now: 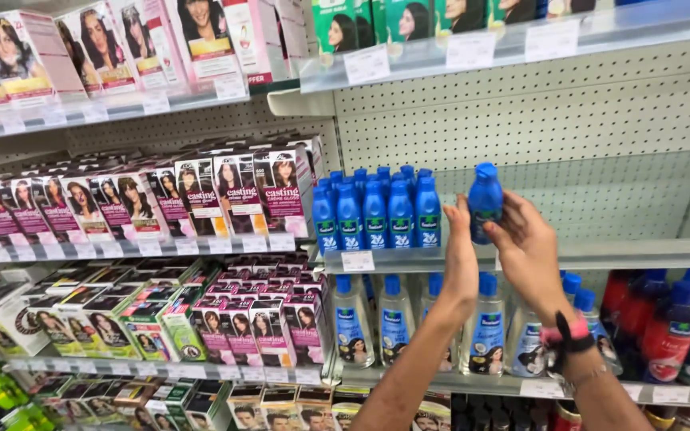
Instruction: Selecting hair oil bottles from a retail shelf and placing them into a shopping cart, with several bottles being concealed inside a sock.
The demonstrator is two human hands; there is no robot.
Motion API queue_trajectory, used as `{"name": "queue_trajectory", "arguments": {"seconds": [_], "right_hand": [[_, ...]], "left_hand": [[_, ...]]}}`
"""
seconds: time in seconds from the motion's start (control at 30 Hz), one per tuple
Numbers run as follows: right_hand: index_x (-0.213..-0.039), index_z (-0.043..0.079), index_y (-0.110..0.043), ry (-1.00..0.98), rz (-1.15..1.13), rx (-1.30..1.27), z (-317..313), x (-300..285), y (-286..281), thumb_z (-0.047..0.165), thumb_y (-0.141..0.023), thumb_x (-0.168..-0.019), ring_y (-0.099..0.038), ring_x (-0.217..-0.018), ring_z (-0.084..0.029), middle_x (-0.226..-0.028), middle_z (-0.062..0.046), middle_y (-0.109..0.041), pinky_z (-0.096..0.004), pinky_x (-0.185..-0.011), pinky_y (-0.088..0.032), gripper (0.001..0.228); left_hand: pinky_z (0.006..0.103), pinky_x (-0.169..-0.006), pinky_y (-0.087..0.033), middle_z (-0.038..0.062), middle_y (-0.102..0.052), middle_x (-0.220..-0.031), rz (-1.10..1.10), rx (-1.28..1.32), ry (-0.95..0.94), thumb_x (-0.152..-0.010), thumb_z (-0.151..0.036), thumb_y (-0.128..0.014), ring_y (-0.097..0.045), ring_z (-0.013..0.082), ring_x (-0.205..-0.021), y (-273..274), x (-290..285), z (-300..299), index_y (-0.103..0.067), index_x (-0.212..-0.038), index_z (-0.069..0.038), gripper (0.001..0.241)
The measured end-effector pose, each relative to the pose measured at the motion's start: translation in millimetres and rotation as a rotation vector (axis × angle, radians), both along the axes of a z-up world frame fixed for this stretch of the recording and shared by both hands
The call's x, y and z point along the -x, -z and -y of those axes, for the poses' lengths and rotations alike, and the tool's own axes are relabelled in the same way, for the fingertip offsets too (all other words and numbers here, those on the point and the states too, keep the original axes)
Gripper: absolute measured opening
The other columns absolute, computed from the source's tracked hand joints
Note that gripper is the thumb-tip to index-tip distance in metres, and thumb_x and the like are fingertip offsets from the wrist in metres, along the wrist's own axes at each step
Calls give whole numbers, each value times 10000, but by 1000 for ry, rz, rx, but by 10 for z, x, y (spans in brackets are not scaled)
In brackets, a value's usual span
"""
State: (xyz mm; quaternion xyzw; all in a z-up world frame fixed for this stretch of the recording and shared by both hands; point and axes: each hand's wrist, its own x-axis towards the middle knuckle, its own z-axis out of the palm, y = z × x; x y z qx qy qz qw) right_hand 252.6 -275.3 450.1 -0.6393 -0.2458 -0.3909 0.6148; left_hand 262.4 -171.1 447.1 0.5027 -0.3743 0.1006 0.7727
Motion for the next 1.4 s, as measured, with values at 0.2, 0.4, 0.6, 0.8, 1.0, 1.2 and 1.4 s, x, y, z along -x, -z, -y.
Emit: {"name": "queue_trajectory", "arguments": {"seconds": [0.2,0.4,0.6,0.8,1.0,1.2,1.4], "right_hand": [[-1386,-65,-515,-33,-133,-3,181,-512,-141,-109,-621,-910,-643,-1214,-205,-1324,-166,-660,-318,-1014,-532,489],[-1356,-74,-517,-87,-269,37,286,-961,-49,-76,-638,-900,-674,-1135,-218,-1271,-183,-688,-322,-937,-554,471],[-1361,-65,-467,-6,-422,162,237,-857,-250,95,-713,-911,-703,-1087,-212,-1237,-204,-686,-324,-880,-579,538],[-1335,-47,-536,37,-426,243,268,-898,-261,203,-664,-988,-692,-1019,-221,-1134,-196,-727,-345,-808,-555,445],[-1280,-56,-592,31,-411,388,209,-987,-399,46,-708,-908,-695,-1030,-233,-1190,-168,-716,-361,-793,-604,403],[-1389,3,-478,-18,-563,305,50,-1074,-507,-43,-723,-826,-723,-1023,-242,-1303,-144,-666,-375,-766,-654,616],[-1386,8,-485,-6,-584,331,-52,-1051,-604,-31,-754,-823,-716,-1054,-256,-1308,-144,-658,-380,-783,-607,625]], "left_hand": [[350,-1233,-147,111,-224,-1701,-231,12,-126,-954,-738,-216,-185,221,-1569,-194,-169,151,-194,-1603,-42,953],[368,-1180,-278,166,-401,-1596,-310,-123,-283,-942,-742,-215,-363,279,-1485,-272,-121,138,-331,-1564,-31,952],[424,-1132,-360,252,-498,-1497,-303,-328,-400,-955,-739,-217,-454,374,-1412,-350,-203,96,-411,-1509,9,950],[508,-1022,-433,333,-547,-1307,-94,-406,-582,-1017,-683,-271,-523,490,-1241,-387,-89,43,-494,-1410,6,824],[540,-733,-535,225,-709,-790,359,-522,-909,-1027,-528,-416,-698,459,-800,-1160,22,-224,-727,-893,-67,572],[531,-792,-567,189,-739,-951,522,-1058,-1062,-913,-517,-587,-717,413,-912,-1685,-1221,-223,-761,-981,-113,445],[470,-838,-577,117,-709,-1160,407,-1540,-962,-886,-550,-662,-701,307,-992,-1844,-1545,-248,-663,-1246,-135,550]]}}
